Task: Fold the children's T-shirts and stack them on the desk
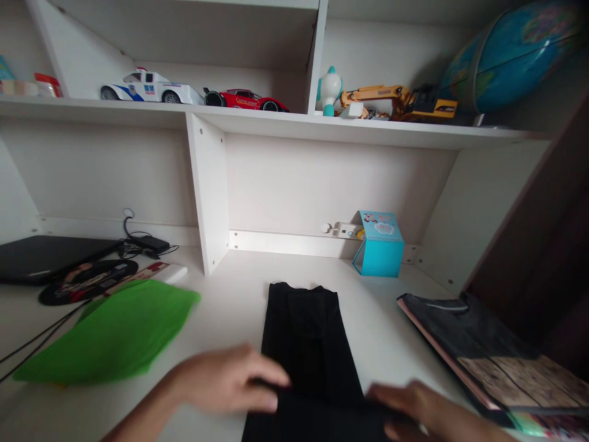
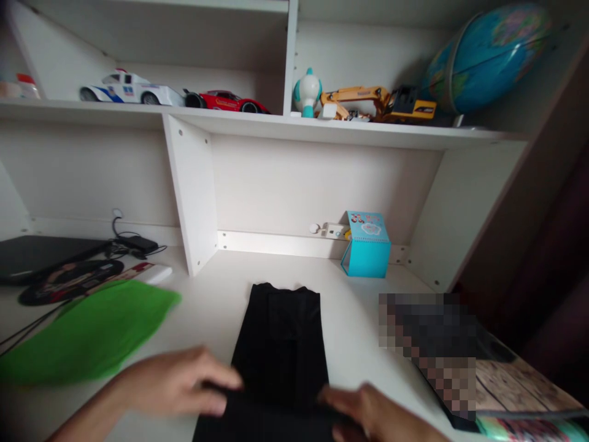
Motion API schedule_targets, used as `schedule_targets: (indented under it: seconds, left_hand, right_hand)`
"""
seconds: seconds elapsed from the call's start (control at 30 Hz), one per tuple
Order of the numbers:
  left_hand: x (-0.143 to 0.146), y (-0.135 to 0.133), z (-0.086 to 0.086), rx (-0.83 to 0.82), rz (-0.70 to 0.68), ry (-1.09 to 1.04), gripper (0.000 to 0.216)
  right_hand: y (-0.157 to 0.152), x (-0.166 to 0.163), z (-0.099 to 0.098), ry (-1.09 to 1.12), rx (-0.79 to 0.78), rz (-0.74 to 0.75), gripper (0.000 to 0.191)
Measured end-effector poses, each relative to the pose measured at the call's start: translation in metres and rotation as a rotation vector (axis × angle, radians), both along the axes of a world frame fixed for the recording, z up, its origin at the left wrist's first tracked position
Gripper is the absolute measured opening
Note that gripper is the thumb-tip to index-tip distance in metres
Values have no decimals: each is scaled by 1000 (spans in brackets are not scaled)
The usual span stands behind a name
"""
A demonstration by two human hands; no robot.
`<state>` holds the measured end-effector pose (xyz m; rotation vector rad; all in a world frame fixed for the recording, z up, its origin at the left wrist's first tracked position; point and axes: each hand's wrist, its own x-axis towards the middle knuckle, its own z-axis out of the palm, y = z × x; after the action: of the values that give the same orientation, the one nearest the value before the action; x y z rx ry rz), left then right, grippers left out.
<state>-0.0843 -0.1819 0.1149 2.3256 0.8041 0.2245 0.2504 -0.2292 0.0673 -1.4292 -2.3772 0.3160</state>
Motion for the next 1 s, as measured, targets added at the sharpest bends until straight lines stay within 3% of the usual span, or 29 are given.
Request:
schedule_targets:
  seconds: [0.07,0.13,0.2,0.3,0.5,0.77,0.87,1.0]
  left_hand:
    - [15,60,10,-58,48,-106,31]
    - [30,120,0,-92,170,-153,31]
    - [41,167,-22,-185,364,-107,30]
    - [45,206,-51,-210,409,-76,31]
    - [34,231,-60,-74,388,-40,25]
    - [45,233,-90,167,501,79,23]
    - [48,231,-76,168,452,85,16]
    - [52,223,-23,261,402,-52,21]
  right_hand:
    - [55,3,19,115,-129,23,28]
    - [115,-2,26,144,-252,-79,17]
    - [166,-10,17,128,-269,-178,10]
    - [213,-18,-9,93,-292,-278,15]
    - [238,-13,-39,36,-253,-403,25]
    - [229,-25,-53,14,-169,-543,25]
    - [224,-21,-34,48,-136,-510,21]
    - [208,-7,27,155,68,-487,10]
